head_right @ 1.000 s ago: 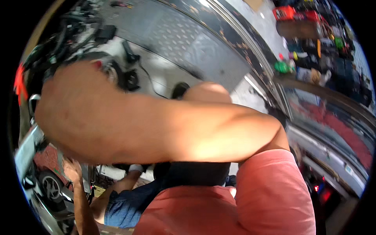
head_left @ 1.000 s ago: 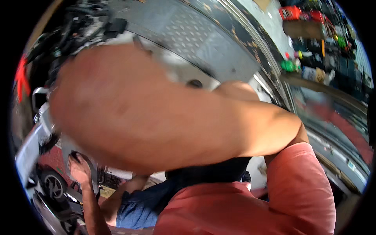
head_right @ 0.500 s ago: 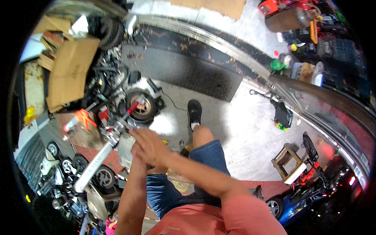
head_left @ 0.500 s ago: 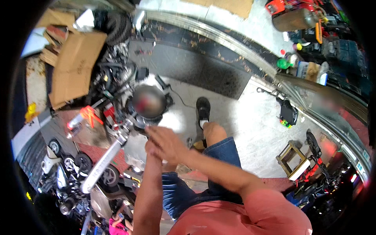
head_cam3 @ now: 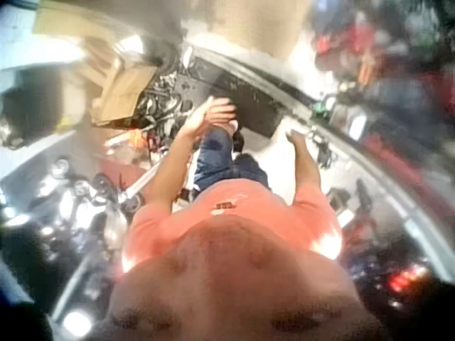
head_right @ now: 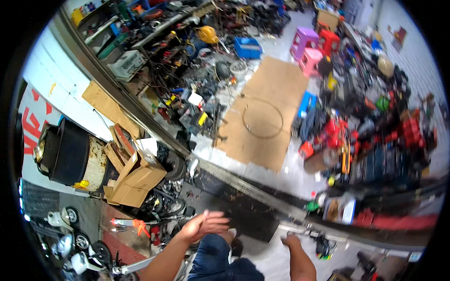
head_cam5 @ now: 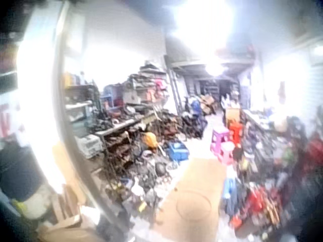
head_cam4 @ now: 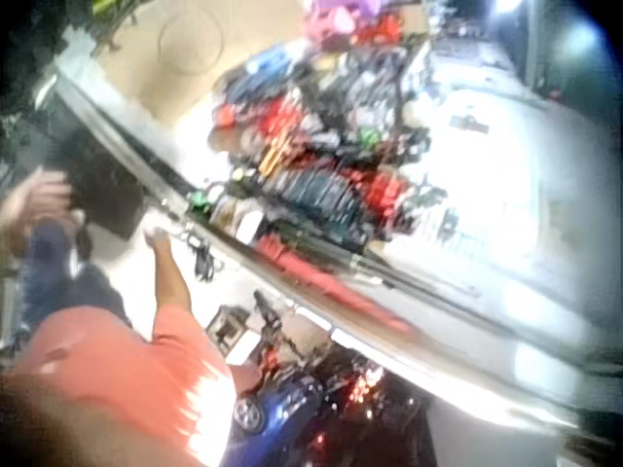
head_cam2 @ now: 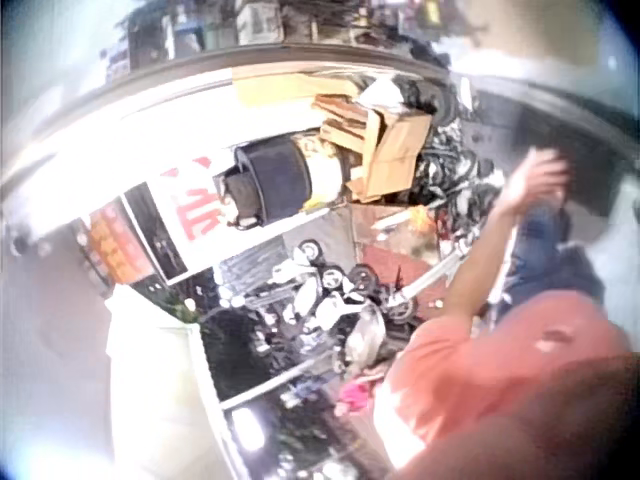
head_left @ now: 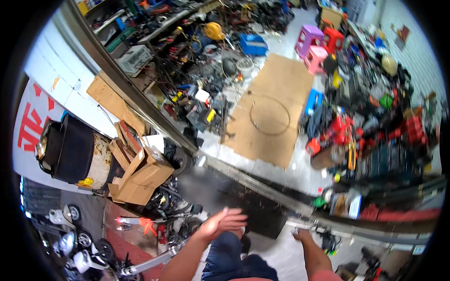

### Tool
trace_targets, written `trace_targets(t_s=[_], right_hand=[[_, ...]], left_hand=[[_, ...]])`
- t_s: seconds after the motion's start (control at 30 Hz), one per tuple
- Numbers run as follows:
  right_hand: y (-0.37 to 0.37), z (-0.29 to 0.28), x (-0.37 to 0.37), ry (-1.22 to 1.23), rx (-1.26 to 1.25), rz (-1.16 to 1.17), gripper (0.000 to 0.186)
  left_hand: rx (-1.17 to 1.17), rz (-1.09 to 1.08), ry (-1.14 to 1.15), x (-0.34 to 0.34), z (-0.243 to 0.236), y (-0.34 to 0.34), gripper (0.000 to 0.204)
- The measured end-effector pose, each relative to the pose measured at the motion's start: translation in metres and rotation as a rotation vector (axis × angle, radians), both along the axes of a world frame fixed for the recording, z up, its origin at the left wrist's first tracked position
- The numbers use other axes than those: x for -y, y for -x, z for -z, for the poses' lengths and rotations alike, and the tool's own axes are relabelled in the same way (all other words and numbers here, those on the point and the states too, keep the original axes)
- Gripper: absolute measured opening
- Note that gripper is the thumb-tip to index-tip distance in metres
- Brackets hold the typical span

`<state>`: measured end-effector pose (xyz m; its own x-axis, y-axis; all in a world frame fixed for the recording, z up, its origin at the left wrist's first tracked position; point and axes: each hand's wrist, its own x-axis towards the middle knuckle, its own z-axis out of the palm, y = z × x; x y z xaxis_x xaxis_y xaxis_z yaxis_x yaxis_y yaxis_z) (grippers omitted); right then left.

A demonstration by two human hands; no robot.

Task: The person sits on the floor and cleans a metal scooter cover with a cloth. They then place the cover onto the scooter frame and secure it using a cordless drill to tighten multiple screws.

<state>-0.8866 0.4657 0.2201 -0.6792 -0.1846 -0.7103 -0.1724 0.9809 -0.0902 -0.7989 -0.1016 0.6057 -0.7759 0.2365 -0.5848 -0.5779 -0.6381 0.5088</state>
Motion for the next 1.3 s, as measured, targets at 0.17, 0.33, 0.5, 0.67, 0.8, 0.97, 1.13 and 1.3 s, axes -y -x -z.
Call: trace_targets(t_s=[0.17,0.33,0.5,0.67,0.8,0.97,1.13,1.3], right_hand=[[0.101,-0.165,0.014,0.003,0.352,0.584,0.067],[0.204,-0.237,0.089,0.359,0.281,1.000,0.057],[0.315,-0.263,0.164,0.502,0.300,1.067,0.047],[0.413,-0.278,0.177,0.529,0.366,1.033,0.037],[0.567,-0.305,0.161,0.576,0.308,1.025,0.030],[0.809,-0.379,0.291,0.750,0.027,0.712,0.039],[0.938,-0.366,0.382,0.629,-0.104,0.378,0.036],[0.921,-0.338,0.517,0.615,0.241,0.317,0.031]], left_hand=[[0.405,0.489,1.636,0.091,0.194,-0.160,0.040],[1.020,0.912,1.250,0.065,0.189,-0.217,0.055],[1.054,-0.058,0.400,0.073,0.126,-0.037,0.032],[0.525,0.003,0.795,0.151,0.134,0.189,0.035],[0.470,-0.601,0.535,0.150,0.055,0.294,0.040],[0.754,-0.813,0.449,0.119,0.101,0.209,0.030],[1.051,-0.808,0.133,0.051,0.125,0.151,0.043],[1.126,-1.100,-0.077,0.060,0.149,0.200,0.040]])
